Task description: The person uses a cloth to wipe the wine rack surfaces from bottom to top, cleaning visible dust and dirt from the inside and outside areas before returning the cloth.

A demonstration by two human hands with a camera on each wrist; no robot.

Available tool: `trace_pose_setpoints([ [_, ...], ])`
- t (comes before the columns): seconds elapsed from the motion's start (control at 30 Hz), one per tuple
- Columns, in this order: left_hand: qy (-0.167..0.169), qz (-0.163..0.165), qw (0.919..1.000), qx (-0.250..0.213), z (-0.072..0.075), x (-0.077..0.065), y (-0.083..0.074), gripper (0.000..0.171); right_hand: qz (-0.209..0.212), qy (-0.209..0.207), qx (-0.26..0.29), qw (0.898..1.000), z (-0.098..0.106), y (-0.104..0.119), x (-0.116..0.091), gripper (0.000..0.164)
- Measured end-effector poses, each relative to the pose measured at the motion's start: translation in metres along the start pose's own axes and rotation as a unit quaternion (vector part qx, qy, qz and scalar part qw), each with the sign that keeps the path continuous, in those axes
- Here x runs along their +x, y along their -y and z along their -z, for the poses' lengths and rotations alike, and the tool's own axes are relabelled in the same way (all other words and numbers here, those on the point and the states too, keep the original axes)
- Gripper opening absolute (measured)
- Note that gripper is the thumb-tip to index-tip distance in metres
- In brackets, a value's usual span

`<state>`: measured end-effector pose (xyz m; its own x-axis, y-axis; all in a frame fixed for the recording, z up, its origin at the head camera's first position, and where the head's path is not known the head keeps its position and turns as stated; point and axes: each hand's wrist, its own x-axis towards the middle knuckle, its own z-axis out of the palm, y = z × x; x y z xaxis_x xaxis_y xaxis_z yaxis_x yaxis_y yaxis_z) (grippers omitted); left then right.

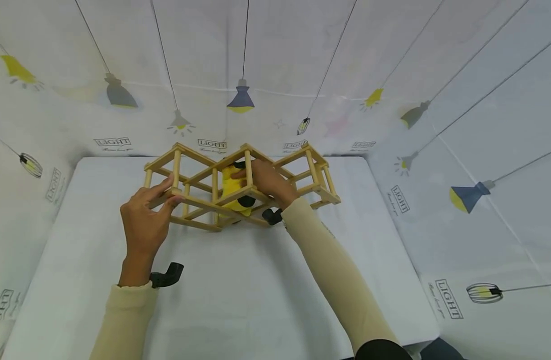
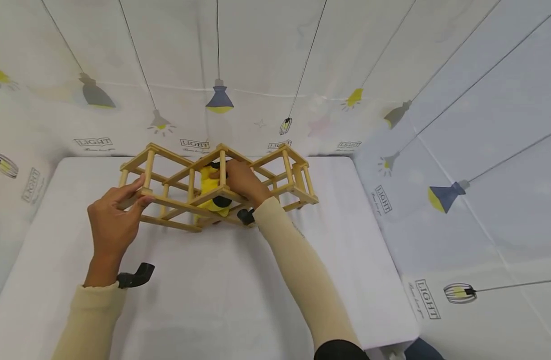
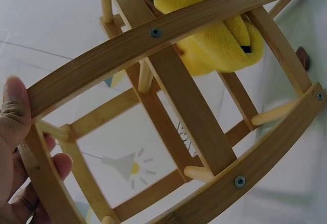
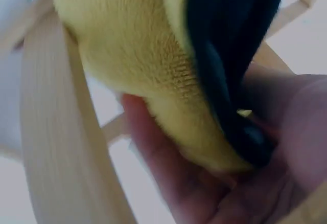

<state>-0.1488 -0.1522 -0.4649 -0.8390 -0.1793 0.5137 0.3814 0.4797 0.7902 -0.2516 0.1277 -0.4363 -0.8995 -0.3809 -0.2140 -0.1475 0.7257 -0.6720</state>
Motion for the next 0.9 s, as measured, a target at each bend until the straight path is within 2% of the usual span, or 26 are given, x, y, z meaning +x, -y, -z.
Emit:
trace_pose_setpoints([
  [0.1,0.002,-0.001,1.0,-0.005,-0.003,0.001,0.002,0.055,-0.059,0.003,-0.034,0.998,0.005,0.001,0.0,0.026],
  [0.13,0.004,-0.001,1.0,-0.006,-0.004,0.001,0.002,0.054,-0.061,0.013,-0.035,0.997,0.007,0.001,-0.001,0.025],
  [0.23,0.012,-0.001,0.9999,-0.005,-0.005,0.002,0.002,0.055,-0.001,0.047,-0.026,0.999,0.011,-0.003,0.001,0.028],
  [0.3,0.013,0.001,0.9999,-0.003,-0.005,0.002,0.002,0.055,0.05,0.062,0.011,0.997,0.011,-0.005,0.004,0.034],
  [0.37,0.011,0.004,0.9999,0.0,-0.004,0.002,0.001,0.055,0.079,0.059,0.043,0.994,0.006,-0.007,0.008,0.037],
  [0.43,0.009,0.004,1.0,-0.002,-0.003,0.002,0.001,0.054,0.065,0.036,0.065,0.995,0.003,-0.005,0.008,0.035],
  [0.53,0.009,0.005,0.9999,-0.006,-0.003,0.002,0.0,0.054,0.03,0.007,0.055,0.998,0.001,-0.001,0.003,0.03],
  [0.6,0.011,0.004,0.9999,-0.011,-0.003,0.001,0.0,0.054,0.025,0.011,0.035,0.999,0.003,0.0,0.0,0.03],
  [0.63,0.012,0.004,0.9999,-0.01,-0.003,0.001,0.0,0.054,0.039,0.021,0.03,0.999,0.003,-0.002,0.002,0.031],
  [0.73,0.015,0.004,0.9998,-0.009,-0.002,0.001,0.001,0.053,0.081,0.058,0.06,0.993,0.004,-0.006,0.006,0.039],
  [0.77,0.015,0.003,0.9998,-0.009,-0.001,0.0,0.001,0.053,0.082,0.061,0.073,0.992,0.003,-0.007,0.009,0.042],
  [0.83,0.013,0.0,0.9999,-0.006,0.0,0.0,0.001,0.054,0.068,0.054,0.091,0.992,0.0,-0.007,0.011,0.043],
  [0.9,0.009,-0.005,0.9999,-0.002,0.0,0.0,0.002,0.054,0.033,0.04,0.084,0.995,-0.002,-0.004,0.01,0.041],
])
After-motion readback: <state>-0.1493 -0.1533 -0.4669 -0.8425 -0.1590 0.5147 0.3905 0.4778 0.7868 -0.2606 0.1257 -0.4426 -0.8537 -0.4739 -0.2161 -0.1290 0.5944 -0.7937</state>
